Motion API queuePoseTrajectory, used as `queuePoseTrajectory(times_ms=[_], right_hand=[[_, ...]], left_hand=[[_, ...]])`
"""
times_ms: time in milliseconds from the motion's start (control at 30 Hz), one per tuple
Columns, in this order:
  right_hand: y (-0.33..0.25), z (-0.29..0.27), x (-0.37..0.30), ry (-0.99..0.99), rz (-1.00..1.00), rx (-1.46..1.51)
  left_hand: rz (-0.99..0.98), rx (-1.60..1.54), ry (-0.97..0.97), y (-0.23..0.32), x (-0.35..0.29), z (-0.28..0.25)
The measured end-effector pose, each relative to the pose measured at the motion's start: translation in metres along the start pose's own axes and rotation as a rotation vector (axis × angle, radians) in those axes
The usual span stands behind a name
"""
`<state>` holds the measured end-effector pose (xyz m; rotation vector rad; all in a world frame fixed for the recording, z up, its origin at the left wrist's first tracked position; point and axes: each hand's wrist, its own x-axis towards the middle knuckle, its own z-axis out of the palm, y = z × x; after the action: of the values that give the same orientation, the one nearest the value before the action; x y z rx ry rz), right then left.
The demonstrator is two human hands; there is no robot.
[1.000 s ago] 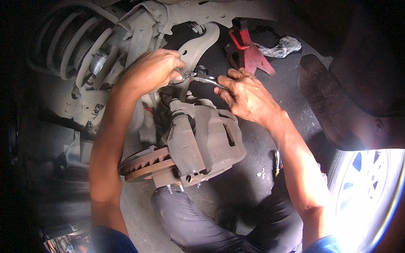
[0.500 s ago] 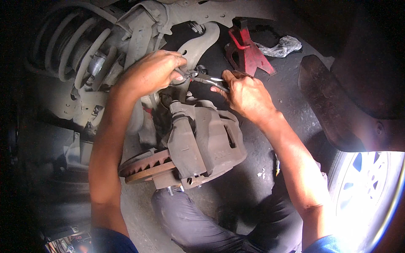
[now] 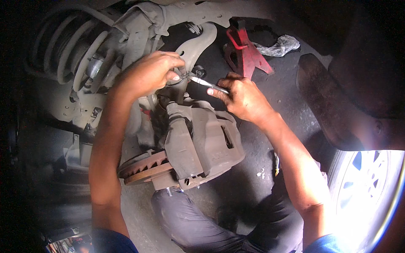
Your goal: The recorder is working on the brake assembly and suspension components of a vehicle.
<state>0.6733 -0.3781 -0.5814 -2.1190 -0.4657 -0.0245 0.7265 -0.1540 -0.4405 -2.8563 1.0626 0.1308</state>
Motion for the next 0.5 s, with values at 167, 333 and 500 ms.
queuePoseTrajectory(times_ms=[167,333,500], right_hand=[[0.001,-0.006,-0.001,0.06,-0.127,0.014],[-0.008,-0.014,-0.003,-0.012,-0.035,0.007],[-0.007,-0.011,-0.004,-0.016,-0.026,0.024]], left_hand=[[0.022,-0.041,-0.07,-0.002,0.004,-0.002],[0.02,-0.054,0.005,-0.006,0.0,0.005],[-0.06,-0.074,-0.076,0.004,0.003,-0.004]])
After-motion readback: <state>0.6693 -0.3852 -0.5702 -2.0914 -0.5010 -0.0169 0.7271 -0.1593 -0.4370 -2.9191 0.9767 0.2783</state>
